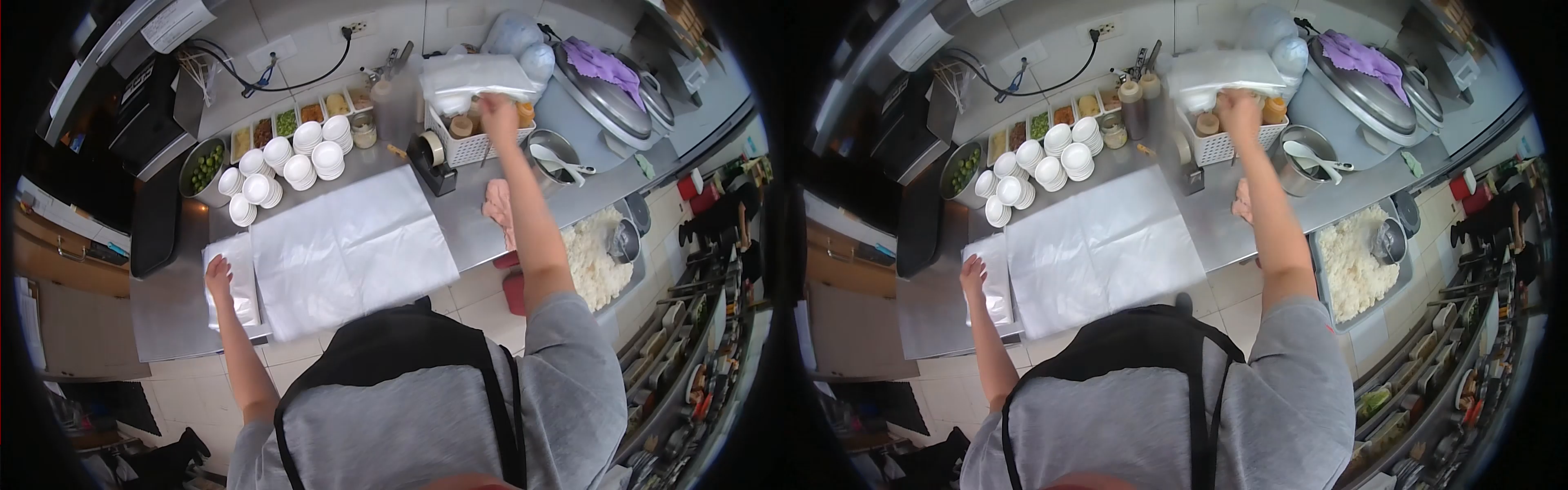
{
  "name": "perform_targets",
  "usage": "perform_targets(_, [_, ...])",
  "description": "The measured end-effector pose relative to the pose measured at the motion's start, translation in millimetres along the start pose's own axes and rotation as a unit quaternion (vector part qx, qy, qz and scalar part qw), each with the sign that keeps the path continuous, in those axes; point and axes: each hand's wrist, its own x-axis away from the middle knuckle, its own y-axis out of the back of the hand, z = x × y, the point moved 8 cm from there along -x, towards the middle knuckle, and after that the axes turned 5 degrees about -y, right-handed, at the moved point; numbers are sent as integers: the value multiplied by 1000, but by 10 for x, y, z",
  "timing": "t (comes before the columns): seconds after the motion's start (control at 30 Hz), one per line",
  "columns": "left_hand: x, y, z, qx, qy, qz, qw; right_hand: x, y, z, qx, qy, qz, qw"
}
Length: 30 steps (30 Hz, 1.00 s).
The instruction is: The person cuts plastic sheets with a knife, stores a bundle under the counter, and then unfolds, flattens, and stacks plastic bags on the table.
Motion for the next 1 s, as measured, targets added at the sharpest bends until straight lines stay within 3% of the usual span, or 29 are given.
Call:
perform_targets(0.07, [89,159,-101,6,-1,-16,1000,-396,297,-321,91,-52,-94,990])
perform_targets(0.13, [196,275,-138,12,-1,-28,1000,-681,408,-809,169,-138,-128,967])
perform_targets(0.17, [261,308,-150,3,2,-26,1000,-812,418,-955,168,-135,-130,968])
perform_targets(0.23, [360,327,-191,-2,4,-25,1000,-965,159,-1553,179,-309,61,932])
perform_targets(0.3, [441,246,-253,-5,12,-11,1000,-1160,1,-1765,132,-284,70,947])
perform_targets(0.37, [491,96,-348,5,1,-2,1000,-1270,-158,-1862,39,-322,104,940])
perform_targets(0.5, [656,-477,-720,21,-26,49,998,-1483,-381,-1702,-23,-313,157,936])
perform_targets(0.57, [759,-840,-895,18,-34,81,996,-1815,-269,-1231,-8,-124,97,987])
perform_targets(0.6, [813,-1041,-965,15,-46,110,993,-1831,-149,-797,16,-80,108,991])
perform_targets(0.77, [1111,-1982,-1314,32,-77,243,966,-1353,311,1201,-40,186,204,960])
perform_targets(0.9, [1172,-2333,-1871,61,-163,253,952,-797,402,1925,-61,191,303,931])
perform_targets(0.97, [1213,-2394,-2187,128,-139,248,950,-528,339,2120,-100,187,364,907])
perform_targets(1.0, [1185,-2422,-2221,128,-133,238,953,-372,323,2221,-142,236,377,884])
